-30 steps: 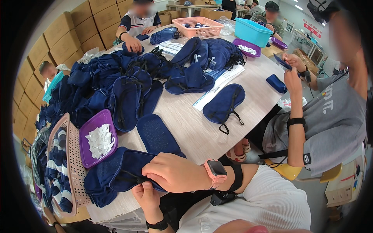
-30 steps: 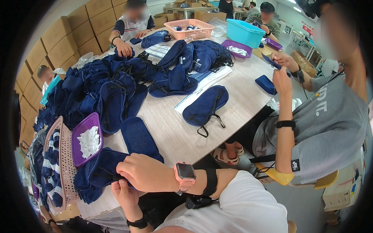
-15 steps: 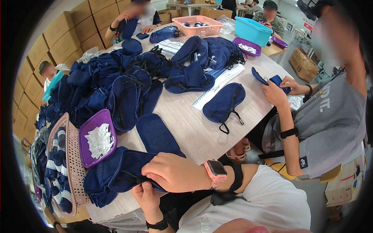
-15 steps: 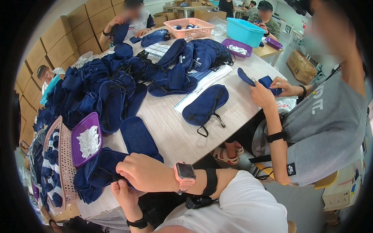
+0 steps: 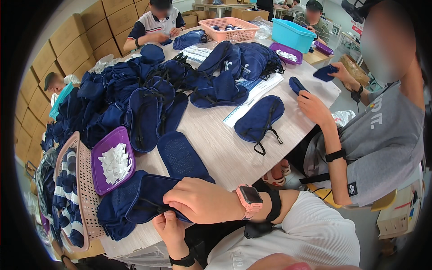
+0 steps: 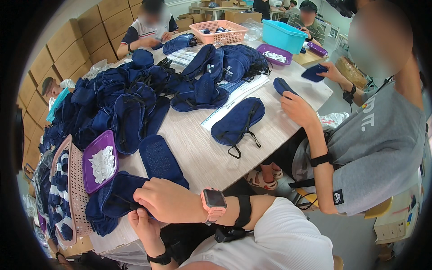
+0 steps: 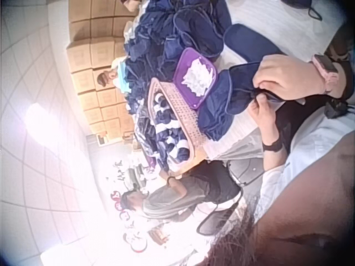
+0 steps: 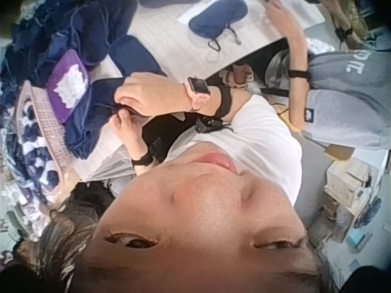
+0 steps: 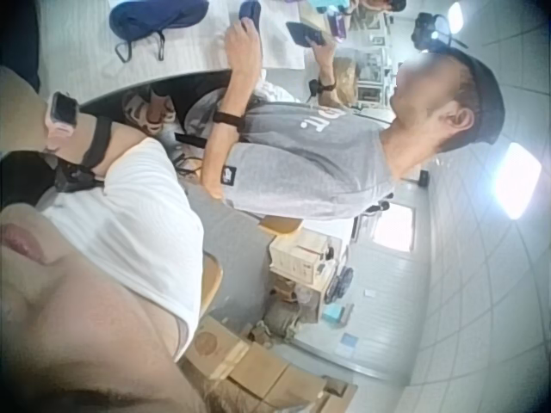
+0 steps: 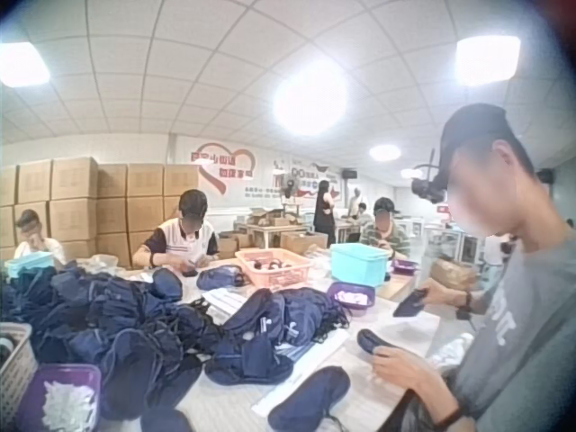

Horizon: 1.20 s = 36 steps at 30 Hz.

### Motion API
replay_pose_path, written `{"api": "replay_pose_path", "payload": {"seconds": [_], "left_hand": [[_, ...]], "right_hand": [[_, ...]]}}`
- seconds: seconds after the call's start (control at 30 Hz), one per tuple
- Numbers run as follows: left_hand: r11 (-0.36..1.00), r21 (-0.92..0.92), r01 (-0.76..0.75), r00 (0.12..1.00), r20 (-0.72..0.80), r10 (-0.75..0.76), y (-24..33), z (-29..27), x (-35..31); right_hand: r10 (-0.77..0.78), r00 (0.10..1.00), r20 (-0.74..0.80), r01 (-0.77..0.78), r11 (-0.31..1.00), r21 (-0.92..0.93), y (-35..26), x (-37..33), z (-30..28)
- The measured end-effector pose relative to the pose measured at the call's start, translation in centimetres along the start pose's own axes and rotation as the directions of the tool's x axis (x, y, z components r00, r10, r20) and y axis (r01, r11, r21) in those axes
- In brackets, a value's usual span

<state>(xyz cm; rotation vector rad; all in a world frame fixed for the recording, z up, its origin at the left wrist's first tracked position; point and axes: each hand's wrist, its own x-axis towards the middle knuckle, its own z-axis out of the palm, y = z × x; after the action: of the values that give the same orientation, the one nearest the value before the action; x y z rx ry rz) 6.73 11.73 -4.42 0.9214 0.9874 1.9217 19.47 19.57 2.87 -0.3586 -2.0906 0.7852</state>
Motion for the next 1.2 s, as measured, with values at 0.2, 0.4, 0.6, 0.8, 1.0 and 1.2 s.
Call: {"api": "replay_pose_path", "payload": {"seconds": [0.2, 0.4, 0.6, 0.8, 1.0, 1.2], "left_hand": [[1.0, 0.009, 0.001, 1.0, -0.026, 0.0, -0.3, -0.3, -0.1], [0.999, 0.025, 0.027, 0.999, -0.027, -0.026, -0.2, -0.3, -0.1], [0.997, 0.043, 0.069, 0.997, -0.023, -0.068, 0.3, 0.4, 0.1], [0.998, 0.041, 0.043, 0.998, -0.04, -0.041, 0.1, 0.6, 0.1], [0.999, 0.04, 0.012, 0.998, -0.058, -0.01, -0.1, 0.5, 0.1], [0.999, 0.039, 0.012, 1.0, -0.024, -0.011, -0.2, 0.1, 0.1]], "right_hand": [[-0.012, 1.0, 0.0, 0.012, 1.0, -0.003, -0.1, 0.0, 0.1], [-0.003, 0.999, 0.039, 0.003, 1.0, -0.001, -0.2, 0.0, 0.4], [0.0, 0.997, 0.075, 0.005, 0.998, -0.056, -0.6, -0.1, 0.5], [-0.004, 0.991, 0.133, 0.013, 0.998, -0.067, -0.4, -0.4, 0.7], [0.001, 0.986, 0.167, 0.003, 1.0, -0.019, -0.4, -0.3, 0.5], [-0.004, 0.986, 0.169, 0.002, 1.0, 0.01, -0.3, -0.4, 0.6]]}}
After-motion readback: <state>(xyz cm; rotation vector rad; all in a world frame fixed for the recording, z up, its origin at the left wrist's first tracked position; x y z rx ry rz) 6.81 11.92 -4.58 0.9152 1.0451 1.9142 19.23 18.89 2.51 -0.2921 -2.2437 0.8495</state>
